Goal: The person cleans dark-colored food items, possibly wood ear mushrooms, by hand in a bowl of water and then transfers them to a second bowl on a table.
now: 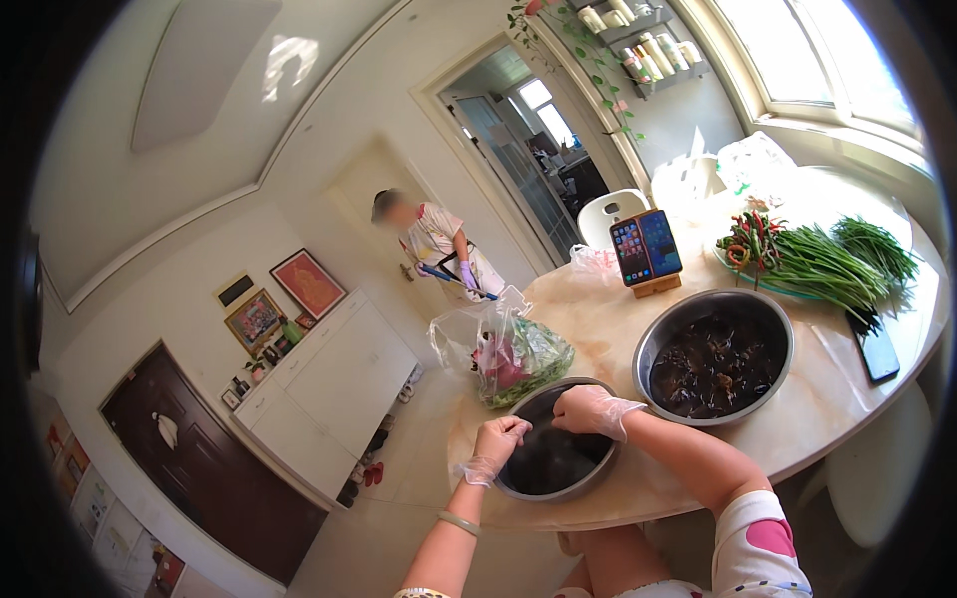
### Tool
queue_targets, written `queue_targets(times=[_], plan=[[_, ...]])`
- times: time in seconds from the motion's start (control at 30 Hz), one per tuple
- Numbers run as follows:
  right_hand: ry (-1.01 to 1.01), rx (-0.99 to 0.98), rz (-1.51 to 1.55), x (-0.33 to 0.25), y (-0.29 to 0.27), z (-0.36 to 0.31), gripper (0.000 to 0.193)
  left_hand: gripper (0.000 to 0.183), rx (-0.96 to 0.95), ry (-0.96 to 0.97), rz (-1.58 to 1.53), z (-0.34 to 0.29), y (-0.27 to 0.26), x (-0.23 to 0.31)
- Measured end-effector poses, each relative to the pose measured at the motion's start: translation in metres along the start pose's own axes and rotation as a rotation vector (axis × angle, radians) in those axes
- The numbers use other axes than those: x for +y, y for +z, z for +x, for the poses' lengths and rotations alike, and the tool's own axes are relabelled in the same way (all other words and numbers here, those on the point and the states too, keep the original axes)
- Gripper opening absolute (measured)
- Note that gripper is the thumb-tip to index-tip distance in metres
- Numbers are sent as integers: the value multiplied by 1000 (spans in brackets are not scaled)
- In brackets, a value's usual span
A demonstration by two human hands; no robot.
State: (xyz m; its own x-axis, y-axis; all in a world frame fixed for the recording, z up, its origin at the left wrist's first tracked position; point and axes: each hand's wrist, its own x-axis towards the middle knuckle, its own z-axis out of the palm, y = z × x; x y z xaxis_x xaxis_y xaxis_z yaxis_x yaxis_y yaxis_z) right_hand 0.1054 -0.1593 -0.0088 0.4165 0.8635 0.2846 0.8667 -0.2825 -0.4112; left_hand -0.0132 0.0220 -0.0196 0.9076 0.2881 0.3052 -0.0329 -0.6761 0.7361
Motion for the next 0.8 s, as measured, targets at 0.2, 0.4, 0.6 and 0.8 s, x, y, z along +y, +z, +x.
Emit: queue_targets(times=[0.2, 0.4, 0.6, 0.8], plan=[[-44, 19, -51, 10, 6, 3, 26, 15, 42, 147, 209, 0, 5, 10], [37, -22, 3, -7, -2, -3, 26, 12, 31, 54, 192, -9, 2, 8], [47, -9, 18, -3, -4, -3, 28, 12, 11, 35, 154, -6, 4, 9], [25, 26, 46, 0, -3, 0, 28, 13, 20, -58, 64, -5, 0, 16]])
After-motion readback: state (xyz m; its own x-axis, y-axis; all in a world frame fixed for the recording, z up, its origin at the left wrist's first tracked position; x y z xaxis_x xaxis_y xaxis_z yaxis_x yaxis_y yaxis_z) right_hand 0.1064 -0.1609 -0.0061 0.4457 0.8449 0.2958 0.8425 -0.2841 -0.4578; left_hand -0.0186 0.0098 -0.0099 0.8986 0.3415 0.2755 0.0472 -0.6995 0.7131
